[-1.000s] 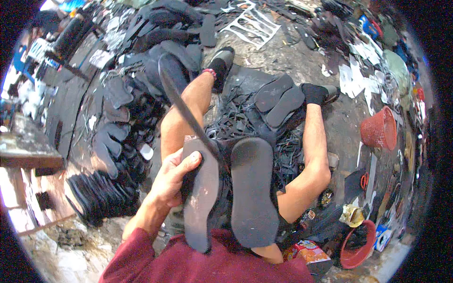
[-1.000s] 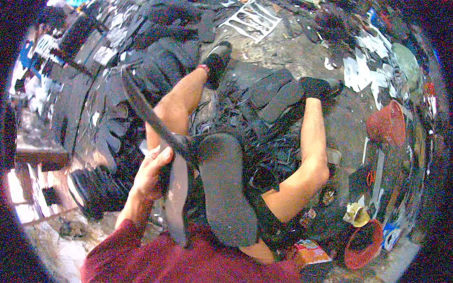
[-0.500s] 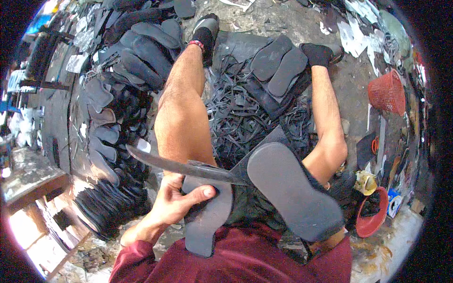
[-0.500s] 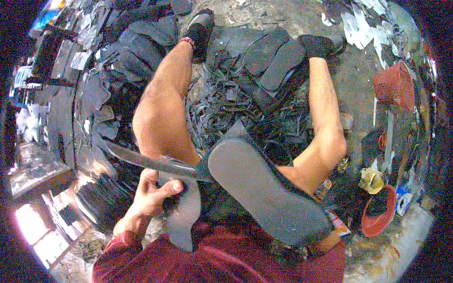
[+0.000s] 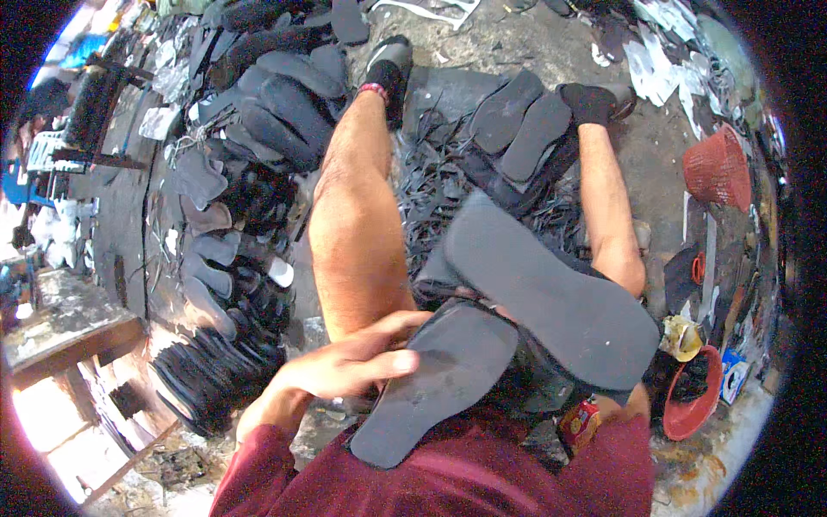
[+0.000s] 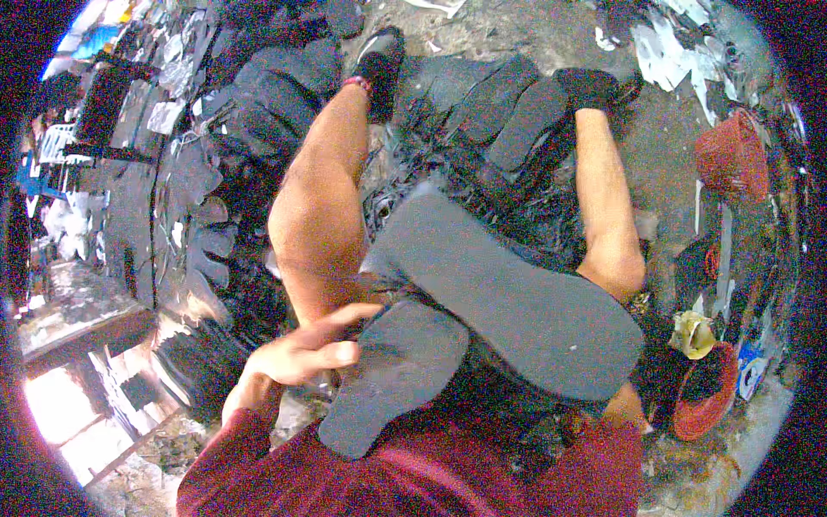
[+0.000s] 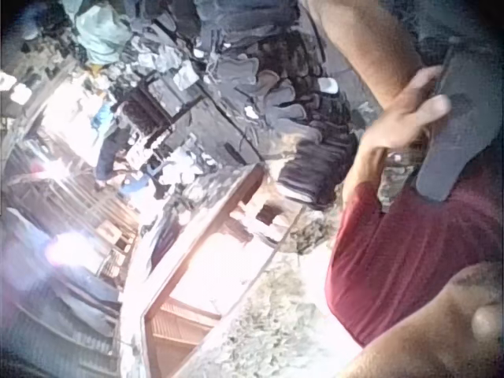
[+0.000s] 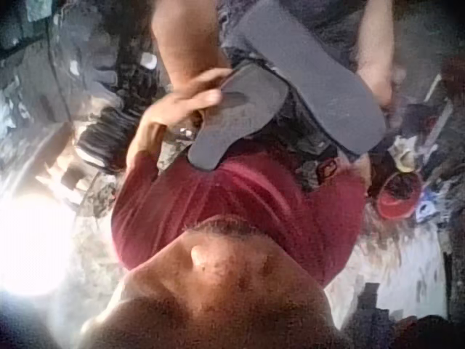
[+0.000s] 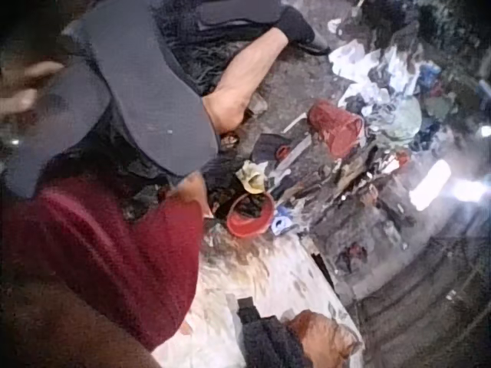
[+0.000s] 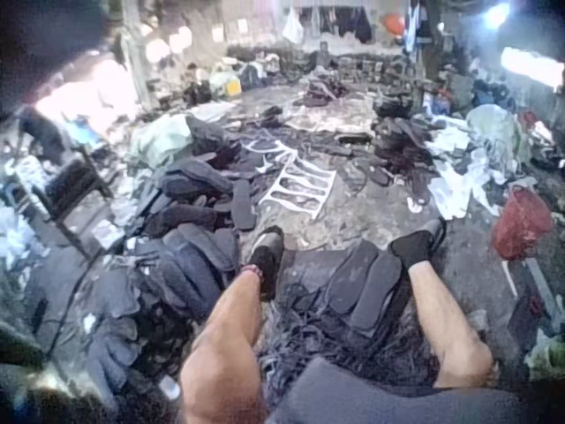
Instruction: The person sits on the floor and uses a knife to cut black rubber sheets into smaller pieces. They repeatedly pick up sheets, slice them, and place the cut pieces aside.
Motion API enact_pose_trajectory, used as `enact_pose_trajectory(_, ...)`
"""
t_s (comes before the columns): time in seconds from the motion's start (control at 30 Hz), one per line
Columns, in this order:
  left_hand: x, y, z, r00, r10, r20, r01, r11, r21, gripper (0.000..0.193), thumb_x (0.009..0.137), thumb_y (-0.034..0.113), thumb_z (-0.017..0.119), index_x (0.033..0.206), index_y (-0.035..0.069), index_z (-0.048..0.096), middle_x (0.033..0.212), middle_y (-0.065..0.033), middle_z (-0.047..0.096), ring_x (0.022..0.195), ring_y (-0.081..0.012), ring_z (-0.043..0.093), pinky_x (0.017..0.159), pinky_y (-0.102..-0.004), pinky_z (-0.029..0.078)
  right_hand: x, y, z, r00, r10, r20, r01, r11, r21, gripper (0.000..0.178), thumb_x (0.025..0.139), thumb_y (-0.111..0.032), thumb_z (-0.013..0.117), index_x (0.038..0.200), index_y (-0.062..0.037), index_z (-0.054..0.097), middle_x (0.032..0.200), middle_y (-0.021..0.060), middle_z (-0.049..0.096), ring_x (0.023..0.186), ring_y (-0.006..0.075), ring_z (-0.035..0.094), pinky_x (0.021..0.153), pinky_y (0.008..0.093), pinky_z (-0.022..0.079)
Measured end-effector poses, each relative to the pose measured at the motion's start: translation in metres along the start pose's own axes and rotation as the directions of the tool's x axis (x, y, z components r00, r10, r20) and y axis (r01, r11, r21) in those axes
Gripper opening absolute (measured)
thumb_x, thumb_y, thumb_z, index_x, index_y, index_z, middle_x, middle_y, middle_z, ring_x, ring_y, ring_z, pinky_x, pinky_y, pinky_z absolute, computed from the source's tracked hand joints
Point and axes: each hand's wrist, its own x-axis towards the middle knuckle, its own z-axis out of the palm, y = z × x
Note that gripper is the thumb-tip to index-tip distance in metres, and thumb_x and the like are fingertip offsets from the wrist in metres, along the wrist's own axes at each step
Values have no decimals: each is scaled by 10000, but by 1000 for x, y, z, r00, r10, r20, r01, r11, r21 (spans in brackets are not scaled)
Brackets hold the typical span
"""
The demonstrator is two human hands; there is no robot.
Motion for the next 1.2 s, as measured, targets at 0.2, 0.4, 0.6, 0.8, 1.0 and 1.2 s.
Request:
enact_pose_trajectory(0.2,-1,-8,21,984,-84,-156,110,979,172,641,895,206,749,1446,61,454,986,-46,696,817,-98,640,735,-267,530,-27,48,26,821,115,-559,149,903,404,549,888,-204,627,1375,19,508,964,60,674,866,104,639,758,239,510)
enact_pose_trajectory(0.4,46,-48,46,749,607,-266,-595,439,-673,712,943,476,573,1530,190,290,1532,-183,373,1375,-405,401,1153,-597,276,-40,47,39,766,69,-639,344,795,499,386,877,2,648,1251,19,554,889,175,727,608,187,683,470,266,521)
enact_pose_trajectory(0.6,67,-25,54,728,489,-481,-681,435,-589,669,990,457,443,1535,113,265,1557,-163,337,1445,-376,290,1186,-572,222,-29,76,75,783,-74,-617,434,775,459,529,986,-391,584,1323,0,470,1138,238,661,636,139,627,525,236,491)
enact_pose_trajectory(0.8,76,-12,45,719,569,-399,-652,356,-669,570,978,266,401,1508,68,327,1557,-164,339,1432,-360,323,1182,-543,265,-9,72,83,824,67,-562,412,611,676,552,984,-500,534,1243,-16,472,965,144,642,589,214,607,482,300,472)
enact_pose_trajectory(1.0,82,-29,16,762,371,-531,-647,451,-614,516,890,121,435,1389,-6,474,1429,-140,511,1308,-300,488,1099,-449,400,30,56,69,743,164,-649,296,789,539,548,816,-271,813,1197,-38,497,867,46,612,531,127,568,434,265,467)
enact_pose_trajectory(1.2,79,-23,42,501,441,-745,-674,738,-16,513,950,357,638,1337,51,495,1178,-80,626,1103,-188,590,982,-352,471,30,52,74,632,112,-767,278,891,359,519,860,-187,757,1266,-15,485,897,46,637,550,80,543,458,226,464)
